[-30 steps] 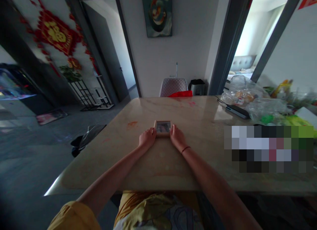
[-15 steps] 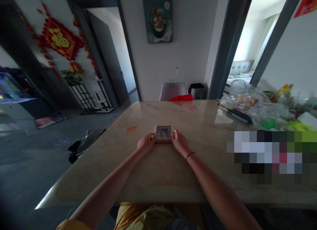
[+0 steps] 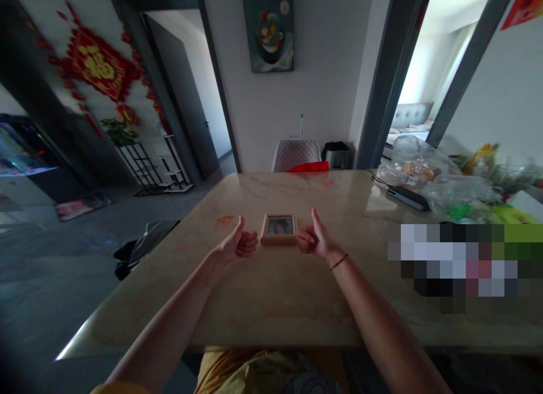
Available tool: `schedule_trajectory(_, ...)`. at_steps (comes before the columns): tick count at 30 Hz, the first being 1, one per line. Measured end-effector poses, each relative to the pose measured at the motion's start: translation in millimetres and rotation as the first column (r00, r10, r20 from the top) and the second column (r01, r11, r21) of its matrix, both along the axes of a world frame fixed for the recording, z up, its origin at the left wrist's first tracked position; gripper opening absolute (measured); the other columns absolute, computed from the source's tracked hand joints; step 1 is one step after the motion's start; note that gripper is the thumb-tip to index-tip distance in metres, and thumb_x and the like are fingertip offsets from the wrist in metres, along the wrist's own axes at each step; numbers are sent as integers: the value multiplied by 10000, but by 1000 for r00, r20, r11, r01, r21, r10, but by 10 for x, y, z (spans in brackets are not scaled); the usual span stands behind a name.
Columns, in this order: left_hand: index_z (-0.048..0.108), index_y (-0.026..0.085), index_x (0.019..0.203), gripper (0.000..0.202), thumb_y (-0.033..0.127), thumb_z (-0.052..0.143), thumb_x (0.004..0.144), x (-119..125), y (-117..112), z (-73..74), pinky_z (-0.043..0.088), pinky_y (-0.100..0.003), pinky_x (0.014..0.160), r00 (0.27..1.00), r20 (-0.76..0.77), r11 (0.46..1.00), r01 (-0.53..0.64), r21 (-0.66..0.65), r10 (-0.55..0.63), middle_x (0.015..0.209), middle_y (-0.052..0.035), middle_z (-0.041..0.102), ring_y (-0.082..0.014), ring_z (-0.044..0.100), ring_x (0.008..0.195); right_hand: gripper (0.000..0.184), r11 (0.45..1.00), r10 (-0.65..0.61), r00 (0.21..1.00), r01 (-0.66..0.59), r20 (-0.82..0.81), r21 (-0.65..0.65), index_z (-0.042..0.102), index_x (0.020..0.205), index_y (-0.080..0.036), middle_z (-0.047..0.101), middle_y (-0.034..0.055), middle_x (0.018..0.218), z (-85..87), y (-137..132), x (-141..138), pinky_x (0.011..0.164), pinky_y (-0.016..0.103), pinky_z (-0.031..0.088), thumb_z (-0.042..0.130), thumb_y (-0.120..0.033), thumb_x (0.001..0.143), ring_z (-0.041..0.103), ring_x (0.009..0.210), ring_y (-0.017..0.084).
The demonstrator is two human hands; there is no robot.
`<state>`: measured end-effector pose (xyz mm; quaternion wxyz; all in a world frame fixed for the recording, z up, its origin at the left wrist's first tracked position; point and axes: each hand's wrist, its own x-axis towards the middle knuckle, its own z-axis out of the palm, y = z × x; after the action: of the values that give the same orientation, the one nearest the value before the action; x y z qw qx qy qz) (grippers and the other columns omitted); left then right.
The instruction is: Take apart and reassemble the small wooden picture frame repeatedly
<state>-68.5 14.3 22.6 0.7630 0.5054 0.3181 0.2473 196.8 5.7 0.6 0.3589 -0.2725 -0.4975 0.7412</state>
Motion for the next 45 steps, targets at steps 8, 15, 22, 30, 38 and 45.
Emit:
schedule_trajectory(8, 246, 196, 462, 705, 867, 247, 676, 41, 21, -42, 20, -182, 350, 994, -104, 999, -40, -24, 37, 437, 75, 159, -40, 72, 368, 714, 986, 135, 987, -125, 89, -108, 236, 392, -235, 193, -58, 318, -157, 54, -83, 325, 220, 120, 8, -804, 757, 151, 291, 63)
schedule_trajectory(15, 473, 177, 617, 604, 759, 370, 745, 229, -43, 10, 310, -200, 445, 847, -182, 848, -434, 305, 499, 544, 31, 401, -81, 382, 465, 643, 891, -444, 822, 366, 356, 267, 467, 490, -196, 300, -56, 390, 38, 76, 121, 376, 220, 190, 227, -686, 830, 240, 333, 70)
schedule_trajectory(22, 546, 165, 1062, 488, 555, 535, 768, 254, 167, -248, 368, -349, 947, 497, -332, 535, -347, 770, 801, 1228, -167, 563, -271, 490, 1195, 318, 658, -749, 473, 448, 464, 606, 605, 779, -194, 657, 51, 771, -149, 134, -30, 641, 273, 445, 430, -449, 852, 611, 742, 177)
schedule_trajectory(30, 542, 116, 1127, 492, 504, 497, 828, 334, 2, -327, 212, -410, 1082, 366, -641, 640, 142, 755, 674, 1379, -221, 437, -325, 315, 1343, 310, 665, -741, 372, 296, 559, 685, 645, 921, -188, 683, 134, 953, -147, -35, -303, 816, 330, 428, 480, -440, 849, 617, 976, 261)
schedule_trajectory(38, 594, 127, 1007, 397, 470, 465, 856, 368, -42, -318, 232, -430, 1062, 378, -603, 615, 104, 782, 702, 1301, -211, 511, -321, 368, 1301, 303, 706, -690, 521, 329, 502, 628, 644, 744, -174, 617, 27, 640, -149, -20, -285, 616, 264, 403, 487, -425, 808, 586, 671, 177)
schedule_trajectory(45, 600, 171, 652, 400, 465, 418, 853, 312, -7, -191, 384, -289, 674, 526, -533, 671, -102, 734, 663, 630, -40, 582, -210, 588, 731, 247, 737, -664, 628, 459, 406, 496, 608, 682, -185, 612, 31, 672, -176, 13, -322, 607, 259, 445, 560, -419, 744, 587, 771, 196)
